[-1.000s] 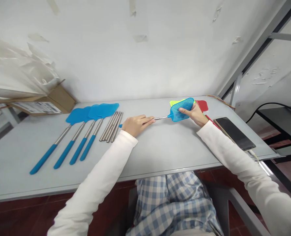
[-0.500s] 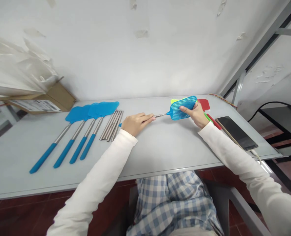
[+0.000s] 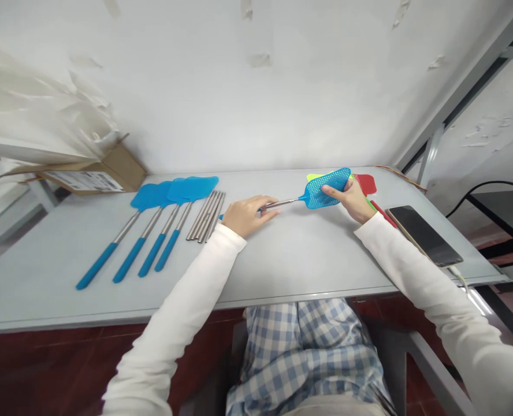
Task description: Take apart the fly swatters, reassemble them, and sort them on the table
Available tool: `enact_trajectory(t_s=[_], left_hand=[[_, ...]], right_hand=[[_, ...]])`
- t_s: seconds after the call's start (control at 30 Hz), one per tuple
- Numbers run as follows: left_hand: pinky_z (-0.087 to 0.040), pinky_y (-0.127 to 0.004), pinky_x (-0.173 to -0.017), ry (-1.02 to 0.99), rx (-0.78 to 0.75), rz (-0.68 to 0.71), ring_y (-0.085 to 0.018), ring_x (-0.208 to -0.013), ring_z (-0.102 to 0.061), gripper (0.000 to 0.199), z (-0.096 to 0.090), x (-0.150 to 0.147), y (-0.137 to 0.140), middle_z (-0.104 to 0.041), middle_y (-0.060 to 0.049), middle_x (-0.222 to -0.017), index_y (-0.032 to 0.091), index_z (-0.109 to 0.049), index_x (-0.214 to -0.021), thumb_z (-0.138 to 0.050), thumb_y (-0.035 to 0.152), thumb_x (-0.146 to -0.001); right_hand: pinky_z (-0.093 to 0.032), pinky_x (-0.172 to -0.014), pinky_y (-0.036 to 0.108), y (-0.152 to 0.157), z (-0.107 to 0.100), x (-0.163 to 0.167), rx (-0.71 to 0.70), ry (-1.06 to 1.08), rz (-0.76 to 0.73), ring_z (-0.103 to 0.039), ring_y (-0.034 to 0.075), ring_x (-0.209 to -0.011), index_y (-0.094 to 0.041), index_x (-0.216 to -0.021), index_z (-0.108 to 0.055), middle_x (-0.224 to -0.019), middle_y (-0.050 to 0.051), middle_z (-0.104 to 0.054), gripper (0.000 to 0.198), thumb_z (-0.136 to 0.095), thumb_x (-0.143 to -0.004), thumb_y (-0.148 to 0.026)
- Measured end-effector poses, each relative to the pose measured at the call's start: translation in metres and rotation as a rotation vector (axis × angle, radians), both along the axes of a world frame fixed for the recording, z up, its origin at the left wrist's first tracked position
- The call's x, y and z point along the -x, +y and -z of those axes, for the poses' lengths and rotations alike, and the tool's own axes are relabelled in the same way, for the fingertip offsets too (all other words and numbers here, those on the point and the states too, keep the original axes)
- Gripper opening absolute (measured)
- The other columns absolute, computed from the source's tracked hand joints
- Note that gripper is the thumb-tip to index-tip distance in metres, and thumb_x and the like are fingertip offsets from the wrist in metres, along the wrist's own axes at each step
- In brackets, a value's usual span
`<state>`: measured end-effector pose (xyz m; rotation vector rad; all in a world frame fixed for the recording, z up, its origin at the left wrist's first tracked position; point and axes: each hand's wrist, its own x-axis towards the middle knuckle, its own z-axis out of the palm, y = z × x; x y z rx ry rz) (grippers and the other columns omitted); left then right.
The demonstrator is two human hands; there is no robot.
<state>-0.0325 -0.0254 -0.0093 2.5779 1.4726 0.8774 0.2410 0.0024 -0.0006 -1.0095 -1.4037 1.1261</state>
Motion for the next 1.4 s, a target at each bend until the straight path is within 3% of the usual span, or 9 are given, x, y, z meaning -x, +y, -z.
enact_trajectory(t_s=[0.17,0.23,0.33,0.43,0.5,0.63,0.77,1.0,1.4], left_hand=[[-0.047,-0.025,-0.076,-0.116,0.085,-0.06,-0.017,-0.09,-0.067,0.027,-0.007,0.021,-0.013,-0.073,-0.004,-0.101,0.023,-0.068,-0.11,-0.053,0.035,-0.092],[-0.048,-0.026,-0.076,-0.195,0.059,-0.197,-0.018,-0.085,-0.067,0.028,-0.01,0.043,-0.018,-0.073,-0.004,-0.094,0.021,-0.067,-0.11,-0.052,0.036,-0.091],[-0.049,-0.032,-0.079,-0.257,0.009,-0.517,-0.021,-0.081,-0.066,0.031,-0.014,0.086,-0.024,-0.072,-0.005,-0.085,0.019,-0.063,-0.112,-0.051,0.037,-0.09],[-0.048,-0.044,-0.089,-0.213,0.037,-0.762,-0.029,-0.094,-0.064,0.033,-0.013,0.125,-0.029,-0.071,-0.011,-0.094,0.015,-0.06,-0.116,-0.047,0.026,-0.088],[-0.045,-0.051,-0.094,-0.168,0.094,-0.842,-0.035,-0.106,-0.061,0.037,-0.007,0.14,-0.031,-0.069,-0.017,-0.104,0.011,-0.058,-0.119,-0.047,0.02,-0.085],[-0.041,-0.051,-0.102,-0.124,0.207,-0.821,-0.036,-0.115,-0.055,0.044,0.014,0.143,-0.029,-0.063,-0.022,-0.109,0.004,-0.053,-0.124,-0.043,0.011,-0.082],[-0.04,-0.047,-0.105,-0.135,0.092,-0.793,-0.034,-0.121,-0.049,0.043,0.031,0.131,-0.024,-0.051,-0.023,-0.118,0.005,-0.055,-0.12,-0.044,0.007,-0.078],[-0.044,-0.046,-0.099,-0.071,0.218,-0.783,-0.033,-0.111,-0.055,0.043,0.029,0.118,-0.024,-0.051,-0.02,-0.114,0.008,-0.055,-0.126,-0.042,0.01,-0.085],[-0.043,-0.045,-0.098,0.069,0.156,-0.69,-0.031,-0.108,-0.053,0.044,0.034,0.112,-0.022,-0.058,-0.016,-0.106,0.016,-0.063,-0.126,-0.038,0.015,-0.089]], right_hand=[[-0.055,-0.09,0.038,0.007,0.006,-0.007,-0.093,-0.045,0.014,-0.066,0.023,-0.102,-0.025,-0.101,-0.068,-0.106,0.004,-0.072,0.05,-0.07,-0.071,-0.065],[-0.054,-0.089,0.036,0.007,0.007,-0.009,-0.12,-0.08,0.028,-0.064,0.021,-0.105,-0.027,-0.105,-0.066,-0.111,0.004,-0.07,0.05,-0.059,-0.079,-0.069],[-0.052,-0.088,0.035,0.005,0.01,-0.009,-0.127,-0.142,0.012,-0.062,0.019,-0.105,-0.028,-0.106,-0.066,-0.112,0.004,-0.068,0.047,-0.052,-0.085,-0.067],[-0.051,-0.086,0.036,0.005,0.016,-0.007,-0.14,-0.241,-0.03,-0.06,0.02,-0.102,-0.028,-0.101,-0.067,-0.109,0.004,-0.067,0.042,-0.054,-0.085,-0.064],[-0.051,-0.085,0.037,0.006,0.02,-0.006,-0.144,-0.31,-0.055,-0.059,0.021,-0.098,-0.028,-0.1,-0.067,-0.108,0.004,-0.067,0.04,-0.056,-0.084,-0.062],[-0.048,-0.087,0.037,0.006,0.026,-0.004,-0.136,-0.384,-0.074,-0.059,0.02,-0.092,-0.028,-0.099,-0.068,-0.107,0.003,-0.067,0.035,-0.059,-0.084,-0.058],[-0.046,-0.088,0.037,0.006,0.025,-0.004,-0.123,-0.377,-0.053,-0.058,0.019,-0.088,-0.027,-0.094,-0.069,-0.107,0.003,-0.067,0.033,-0.06,-0.082,-0.057],[-0.045,-0.09,0.041,0.007,0.026,-0.006,-0.144,-0.411,-0.048,-0.057,0.02,-0.092,-0.027,-0.096,-0.067,-0.107,0.003,-0.067,0.035,-0.055,-0.085,-0.057],[-0.044,-0.083,0.039,0.009,0.028,-0.006,-0.231,-0.536,-0.055,-0.057,0.023,-0.099,-0.026,-0.095,-0.067,-0.105,0.006,-0.066,0.035,-0.048,-0.089,-0.056]])
